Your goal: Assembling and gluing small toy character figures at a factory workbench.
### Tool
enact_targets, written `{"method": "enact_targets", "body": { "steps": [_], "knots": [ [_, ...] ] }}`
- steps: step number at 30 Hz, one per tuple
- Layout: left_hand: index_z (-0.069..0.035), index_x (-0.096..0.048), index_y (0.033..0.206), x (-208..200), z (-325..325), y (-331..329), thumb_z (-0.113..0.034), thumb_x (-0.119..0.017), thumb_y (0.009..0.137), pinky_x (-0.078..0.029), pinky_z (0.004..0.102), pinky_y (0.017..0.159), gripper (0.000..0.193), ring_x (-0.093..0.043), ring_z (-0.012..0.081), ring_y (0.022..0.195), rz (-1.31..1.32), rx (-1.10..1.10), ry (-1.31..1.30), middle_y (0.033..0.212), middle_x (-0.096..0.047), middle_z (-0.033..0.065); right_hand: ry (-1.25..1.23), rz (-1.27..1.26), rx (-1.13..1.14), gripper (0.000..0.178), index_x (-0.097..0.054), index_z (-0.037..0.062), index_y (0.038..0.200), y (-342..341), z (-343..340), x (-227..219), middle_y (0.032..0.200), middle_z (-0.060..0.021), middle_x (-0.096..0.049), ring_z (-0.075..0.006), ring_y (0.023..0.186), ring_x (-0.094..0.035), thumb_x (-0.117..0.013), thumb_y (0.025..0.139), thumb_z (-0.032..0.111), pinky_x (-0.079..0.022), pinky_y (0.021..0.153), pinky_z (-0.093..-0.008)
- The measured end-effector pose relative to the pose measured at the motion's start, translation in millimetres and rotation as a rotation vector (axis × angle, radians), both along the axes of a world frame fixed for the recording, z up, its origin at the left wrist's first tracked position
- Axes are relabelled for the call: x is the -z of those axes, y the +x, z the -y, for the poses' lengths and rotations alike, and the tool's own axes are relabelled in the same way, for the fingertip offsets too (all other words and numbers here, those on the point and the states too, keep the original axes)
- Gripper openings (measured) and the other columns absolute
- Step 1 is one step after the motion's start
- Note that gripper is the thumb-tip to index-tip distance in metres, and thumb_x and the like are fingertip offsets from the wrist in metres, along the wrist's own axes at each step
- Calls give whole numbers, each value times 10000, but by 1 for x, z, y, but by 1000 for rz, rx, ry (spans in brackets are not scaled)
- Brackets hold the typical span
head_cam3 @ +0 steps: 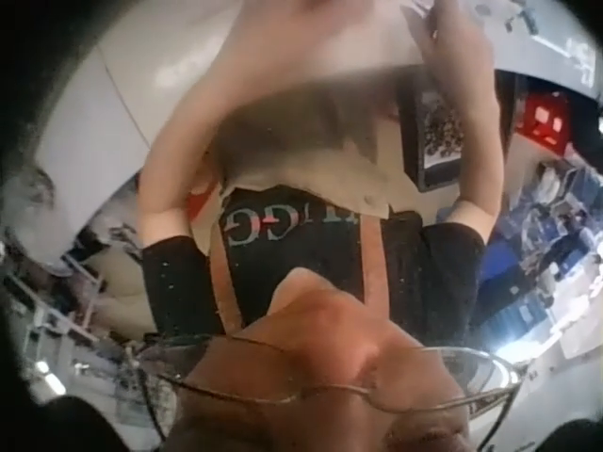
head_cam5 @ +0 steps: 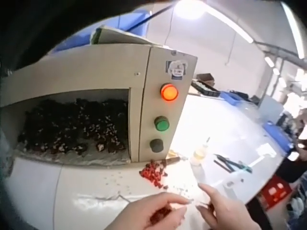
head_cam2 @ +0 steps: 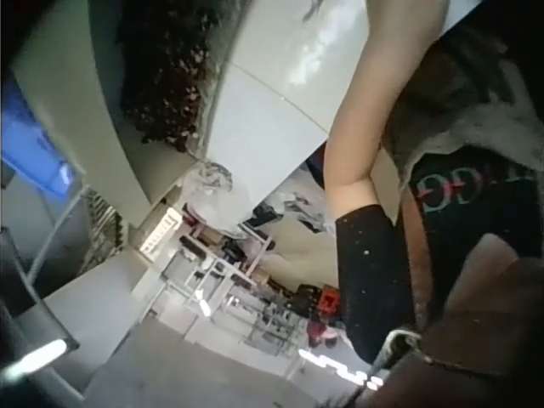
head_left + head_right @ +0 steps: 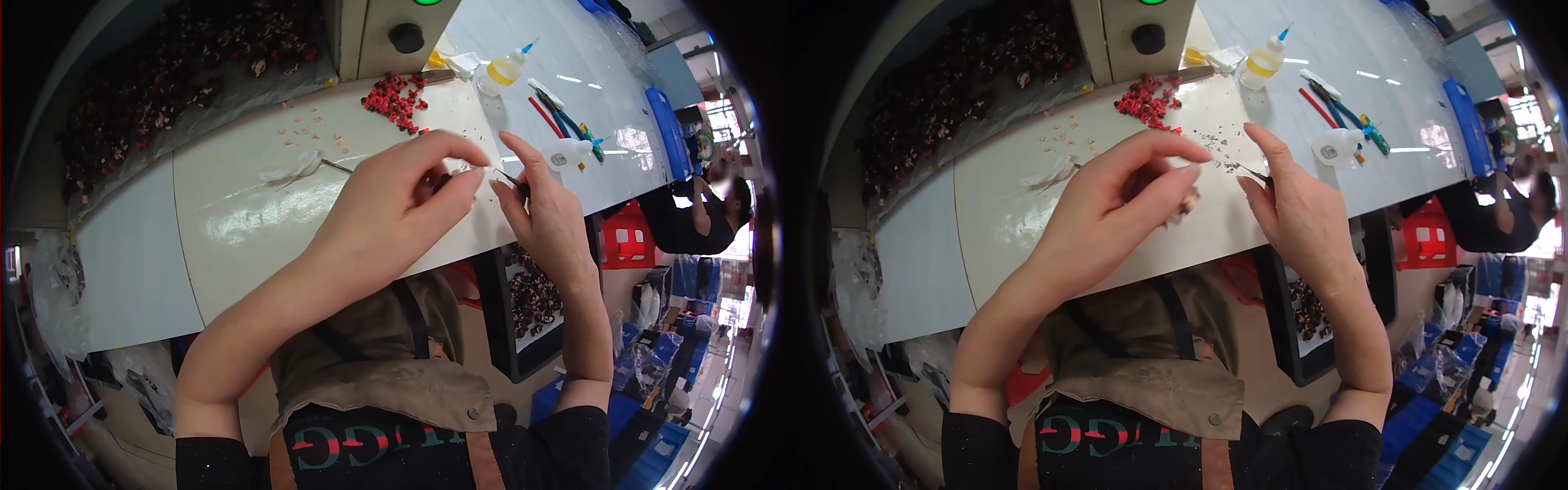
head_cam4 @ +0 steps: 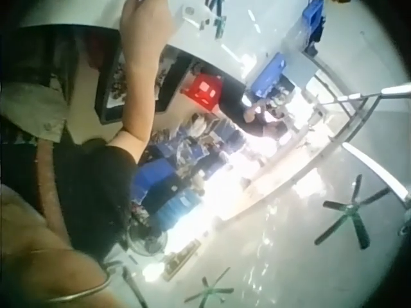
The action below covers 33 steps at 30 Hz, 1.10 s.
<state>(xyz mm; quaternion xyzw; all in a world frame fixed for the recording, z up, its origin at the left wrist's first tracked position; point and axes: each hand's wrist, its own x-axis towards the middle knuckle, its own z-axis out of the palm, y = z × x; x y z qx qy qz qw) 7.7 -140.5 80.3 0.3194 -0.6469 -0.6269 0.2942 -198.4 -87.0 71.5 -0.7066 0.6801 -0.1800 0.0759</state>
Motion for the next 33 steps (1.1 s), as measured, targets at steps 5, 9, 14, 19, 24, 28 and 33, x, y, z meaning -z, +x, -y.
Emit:
{"method": "enact_targets", "body": {
  "steps": [5,9,14,19,24,28,33],
  "knots": [
    [-113,-649,949,-1,5,-41,-178,-573,827,-480,363,563,158,-612,263,655,341,-111,-686,756,-603,76,-13,-28,-3,564,-407,176,1344,-10,-5,-10,706,-91,-562,-228,555,-542,-633,829,134,-437,546,-335],
    [-112,-645,921,0,9,-55,-171,-580,816,-480,369,543,138,-611,255,630,479,-73,-838,742,-596,63,3,-27,7,563,-396,184,1347,-19,-7,-10,720,-99,-578,-244,573,-565,-622,833,143,-453,554,-350],
    [-103,-639,876,0,3,-64,-171,-596,790,-479,375,525,118,-612,255,629,486,-87,-815,729,-594,64,-22,-25,-5,561,-385,185,1351,-28,-10,-7,729,-109,-596,-268,595,-586,-612,839,149,-454,548,-364],
    [-103,-641,874,-1,2,-69,-174,-598,784,-481,378,527,122,-611,257,627,527,-74,-841,725,-596,64,-59,-6,-54,556,-389,184,1345,-29,-12,-5,738,-117,-612,-281,606,-591,-617,839,161,-452,541,-375],
    [-104,-643,902,2,6,-69,-172,-592,787,-483,381,534,142,-612,264,619,608,-74,-872,726,-604,70,-68,-1,-17,531,-396,182,1336,-34,-15,0,716,-111,-602,-278,595,-585,-609,849,170,-447,537,-374],
    [-138,-645,1023,5,10,-67,-199,-582,807,-477,357,565,232,-602,233,626,646,-75,-793,748,-615,69,-21,65,50,374,-474,126,1216,-37,-20,-3,672,-97,-561,-275,596,-559,-592,864,171,-446,572,-361],
    [-132,-630,1126,4,18,-58,-207,-572,842,-462,294,607,300,-584,143,659,683,34,-674,768,-626,69,-74,209,78,190,-512,36,1041,-43,-26,6,764,-133,-545,-286,709,-550,-542,886,140,-443,673,-348]
  ]
}}
